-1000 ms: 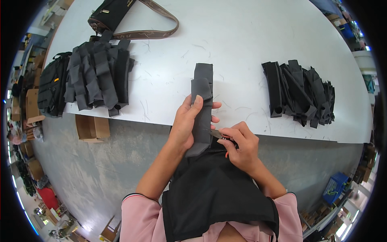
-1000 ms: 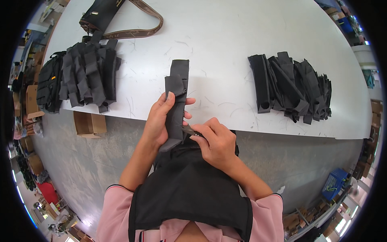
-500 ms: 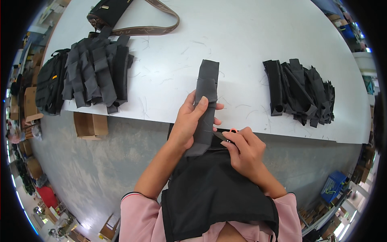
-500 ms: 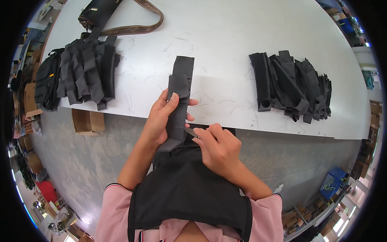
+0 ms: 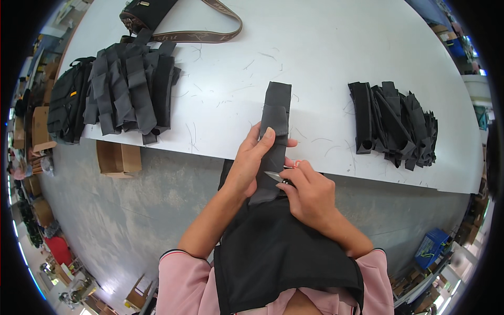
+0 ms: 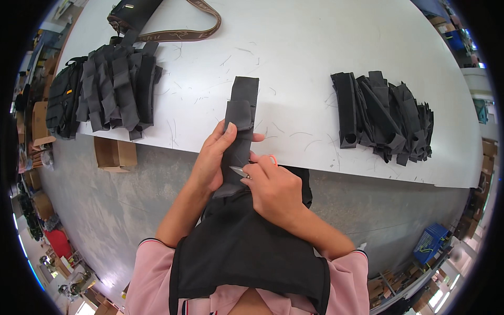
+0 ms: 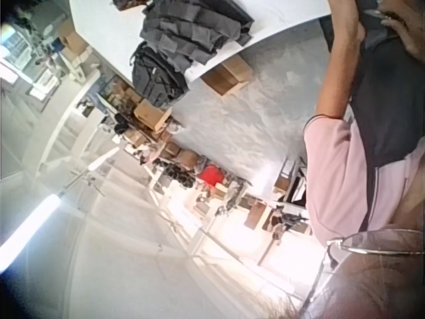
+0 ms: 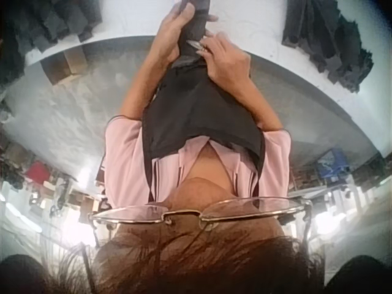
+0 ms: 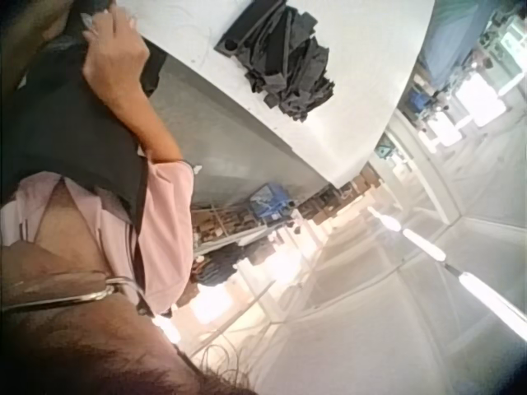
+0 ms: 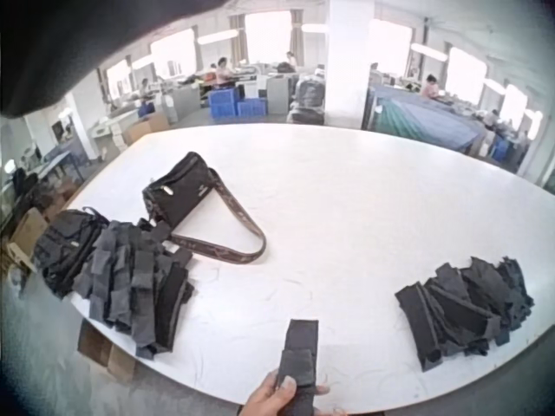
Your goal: Trimming loose threads from black fabric strips using small hand snips.
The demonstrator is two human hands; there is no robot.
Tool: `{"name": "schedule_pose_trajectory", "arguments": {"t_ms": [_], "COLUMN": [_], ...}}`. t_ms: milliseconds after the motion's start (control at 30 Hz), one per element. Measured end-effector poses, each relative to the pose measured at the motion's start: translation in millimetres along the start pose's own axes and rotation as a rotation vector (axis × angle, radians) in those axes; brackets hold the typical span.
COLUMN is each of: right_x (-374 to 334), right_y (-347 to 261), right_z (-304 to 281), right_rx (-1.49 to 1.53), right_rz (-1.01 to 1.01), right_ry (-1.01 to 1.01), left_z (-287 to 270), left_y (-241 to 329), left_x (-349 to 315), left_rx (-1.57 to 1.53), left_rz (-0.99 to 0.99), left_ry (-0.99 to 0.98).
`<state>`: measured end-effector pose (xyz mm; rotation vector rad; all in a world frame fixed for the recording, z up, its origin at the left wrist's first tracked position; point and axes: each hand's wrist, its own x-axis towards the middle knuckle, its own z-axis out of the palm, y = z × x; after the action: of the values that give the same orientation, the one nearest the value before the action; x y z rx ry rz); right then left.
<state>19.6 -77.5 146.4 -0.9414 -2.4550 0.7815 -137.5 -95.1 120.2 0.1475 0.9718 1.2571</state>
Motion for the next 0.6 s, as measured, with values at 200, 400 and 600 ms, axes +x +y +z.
{"name": "schedule_pose_trajectory", "arguments": {"t_ms": [200, 400, 600], "right_x": [-12.6, 9.8, 32.7], "right_y": [28.4, 39.5, 49.4], "right_z": [16.6, 26.6, 17.8], "right_rx": [0.522, 0.275, 1.066], "right_rz": [0.355, 0.218, 0.537], "right_ry": [0.086, 0.140, 0.371], "left_z": [-18.2, -3.0, -6.3], "left_y": [-15.1, -25.0, -42.3], "left_x": [10.2, -21.2, -42.0], "left_rx": [-0.258, 0.191, 0.251], "left_rz": [-0.159, -0.057, 0.063], "left_ry": [-0.099, -0.148, -0.119]}}
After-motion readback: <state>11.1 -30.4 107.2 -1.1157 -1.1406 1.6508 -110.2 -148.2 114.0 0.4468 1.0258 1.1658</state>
